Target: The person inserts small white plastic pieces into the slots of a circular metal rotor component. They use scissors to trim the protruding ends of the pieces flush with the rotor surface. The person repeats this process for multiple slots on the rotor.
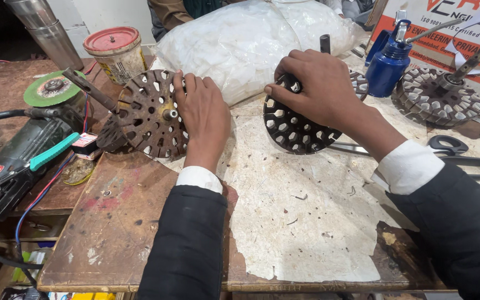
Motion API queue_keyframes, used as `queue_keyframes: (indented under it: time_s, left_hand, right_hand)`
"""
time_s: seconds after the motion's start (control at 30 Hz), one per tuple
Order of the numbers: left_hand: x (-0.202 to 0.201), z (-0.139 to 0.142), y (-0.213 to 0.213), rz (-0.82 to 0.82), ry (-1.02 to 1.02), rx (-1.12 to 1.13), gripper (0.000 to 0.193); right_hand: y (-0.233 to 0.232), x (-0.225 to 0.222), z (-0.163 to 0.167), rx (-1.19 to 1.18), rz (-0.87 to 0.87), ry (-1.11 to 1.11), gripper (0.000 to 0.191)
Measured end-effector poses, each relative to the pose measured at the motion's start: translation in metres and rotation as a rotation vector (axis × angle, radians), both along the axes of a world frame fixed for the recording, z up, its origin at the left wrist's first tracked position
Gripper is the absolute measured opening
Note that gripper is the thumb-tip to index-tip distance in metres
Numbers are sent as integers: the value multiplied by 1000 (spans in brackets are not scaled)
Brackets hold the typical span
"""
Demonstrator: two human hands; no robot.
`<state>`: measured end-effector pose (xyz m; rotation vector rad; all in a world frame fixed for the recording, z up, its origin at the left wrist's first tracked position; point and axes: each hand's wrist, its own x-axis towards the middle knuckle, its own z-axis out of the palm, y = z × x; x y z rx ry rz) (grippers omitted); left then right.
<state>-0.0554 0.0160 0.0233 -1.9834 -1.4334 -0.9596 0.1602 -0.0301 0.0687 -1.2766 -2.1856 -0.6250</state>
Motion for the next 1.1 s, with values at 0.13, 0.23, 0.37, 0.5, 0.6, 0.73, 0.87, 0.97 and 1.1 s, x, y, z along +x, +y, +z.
queue_keyframes:
  time_s: [0.13, 0.23, 0.37, 0.5, 0.6, 0.73, 0.87, 0.97, 1.1]
  left_hand:
    - [-2, 0, 0, -17, -37, 40, 14]
    - [-7, 0, -2, -74, -118, 65, 12]
    - [-9, 0, -2, -148, -176, 97, 28]
    - [-9, -1, 1, -165, -179, 46, 9]
    - [-11, -3, 2, -51, -60, 121, 13]
    - [-15, -2, 2, -2, 0, 97, 16]
    - [-14, -2, 1, 59, 89, 26, 26]
    - [-13, -2, 2, 71, 100, -13, 32]
    - [-12, -3, 3, 11, 44, -22, 35]
  right_hand:
    - [0, 0, 0, -14, -9, -4, 40]
    - [0, -2, 0, -21, -14, 2, 40]
    - [0, -2, 0, -19, -8, 10, 41]
    - [0, -2, -1, -27, -12, 6, 41]
    - [1, -2, -1, -24, -15, -1, 42]
    - [1, -2, -1, -25, -16, -1, 42]
    - [0, -3, -1, -15, -5, -3, 41]
    - [-1, -3, -1, -1, 10, -2, 41]
    - [0, -5, -1, -23, -19, 6, 42]
